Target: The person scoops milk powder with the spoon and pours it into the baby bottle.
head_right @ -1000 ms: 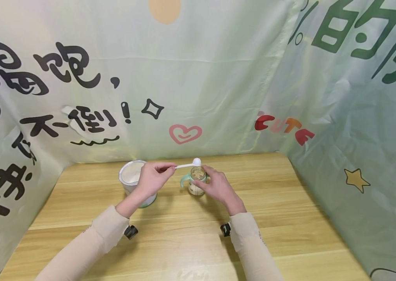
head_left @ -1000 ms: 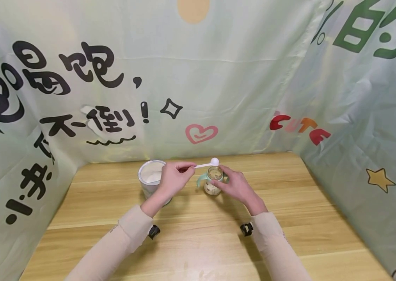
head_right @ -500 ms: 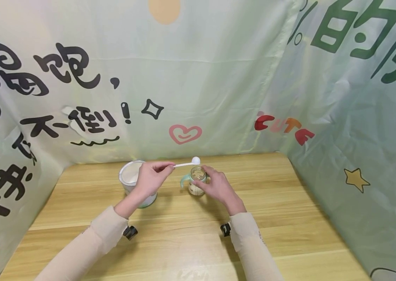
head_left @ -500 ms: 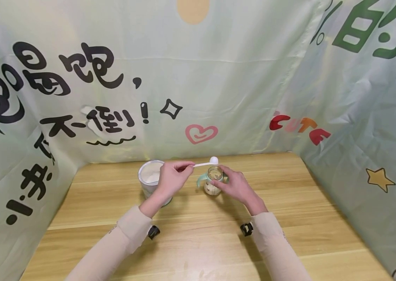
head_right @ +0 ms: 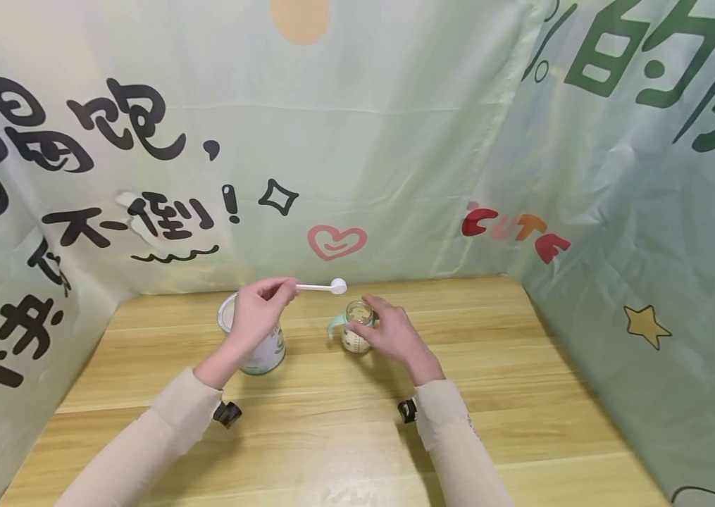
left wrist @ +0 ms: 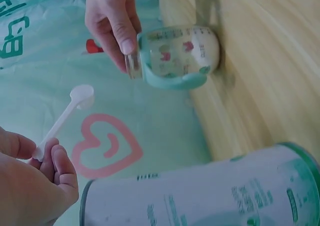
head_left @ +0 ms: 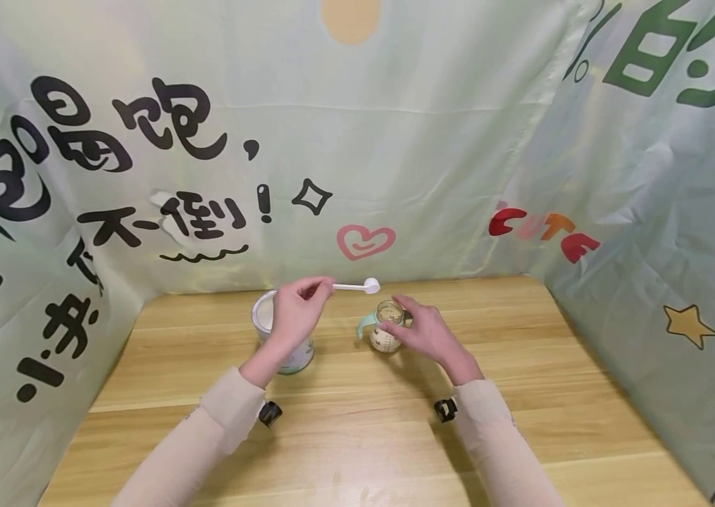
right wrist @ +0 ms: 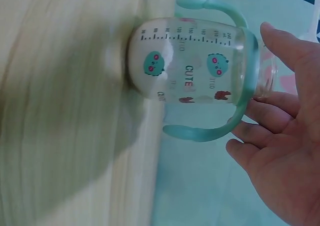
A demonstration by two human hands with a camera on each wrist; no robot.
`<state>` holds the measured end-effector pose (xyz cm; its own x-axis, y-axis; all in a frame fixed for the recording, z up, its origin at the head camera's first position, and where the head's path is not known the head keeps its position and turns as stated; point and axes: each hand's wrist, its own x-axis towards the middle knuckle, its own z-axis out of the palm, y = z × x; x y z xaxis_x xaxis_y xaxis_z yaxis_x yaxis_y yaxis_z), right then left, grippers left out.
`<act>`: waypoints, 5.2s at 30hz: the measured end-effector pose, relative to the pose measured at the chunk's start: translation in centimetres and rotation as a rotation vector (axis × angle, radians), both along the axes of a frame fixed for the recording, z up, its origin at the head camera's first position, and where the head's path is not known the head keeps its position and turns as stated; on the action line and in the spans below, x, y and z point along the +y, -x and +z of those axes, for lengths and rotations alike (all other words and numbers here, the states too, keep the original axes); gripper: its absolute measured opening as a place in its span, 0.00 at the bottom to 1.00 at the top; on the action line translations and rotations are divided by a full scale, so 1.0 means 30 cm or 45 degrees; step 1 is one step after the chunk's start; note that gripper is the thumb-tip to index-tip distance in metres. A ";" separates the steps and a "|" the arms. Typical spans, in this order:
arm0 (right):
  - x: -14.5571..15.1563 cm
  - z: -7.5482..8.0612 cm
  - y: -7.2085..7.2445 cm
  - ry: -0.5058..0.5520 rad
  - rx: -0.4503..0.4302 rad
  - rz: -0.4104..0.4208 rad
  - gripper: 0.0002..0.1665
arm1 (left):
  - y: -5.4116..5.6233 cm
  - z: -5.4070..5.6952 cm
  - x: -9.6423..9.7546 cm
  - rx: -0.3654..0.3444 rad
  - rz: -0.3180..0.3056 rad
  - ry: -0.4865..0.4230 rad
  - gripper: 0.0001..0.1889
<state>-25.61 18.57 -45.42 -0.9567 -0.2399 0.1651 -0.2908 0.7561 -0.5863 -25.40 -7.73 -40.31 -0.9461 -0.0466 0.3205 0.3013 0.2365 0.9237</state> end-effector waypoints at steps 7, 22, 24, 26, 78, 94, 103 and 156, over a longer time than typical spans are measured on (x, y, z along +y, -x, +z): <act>-0.023 0.030 0.003 0.027 -0.015 0.032 0.43 | -0.001 0.016 -0.044 -0.025 0.061 0.000 0.12; -0.117 0.072 0.035 0.016 0.083 0.147 0.44 | -0.006 0.032 -0.160 -0.042 0.205 -0.061 0.13; -0.133 0.074 0.035 0.010 0.105 0.165 0.44 | -0.005 0.030 -0.180 -0.052 0.228 -0.066 0.14; -0.150 0.074 0.035 0.013 0.105 0.180 0.44 | -0.005 0.028 -0.201 -0.061 0.256 -0.064 0.14; -0.417 0.084 0.046 0.056 0.109 0.427 0.47 | -0.077 -0.040 -0.369 0.004 0.318 0.359 0.10; -0.426 0.083 0.050 0.043 0.121 0.456 0.46 | -0.081 -0.062 -0.358 0.204 0.180 0.672 0.08; -0.431 0.079 0.054 0.036 0.123 0.455 0.46 | -0.085 -0.061 -0.344 0.208 0.164 0.712 0.08; -0.433 0.069 0.043 0.069 0.118 0.420 0.46 | -0.086 -0.063 -0.317 0.162 0.196 0.651 0.07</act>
<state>-26.90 5.57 -43.37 -0.8092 -0.5225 0.2689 -0.5685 0.5805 -0.5829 -22.83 -17.23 -42.21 -0.8931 0.0100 0.4498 0.3291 0.6962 0.6379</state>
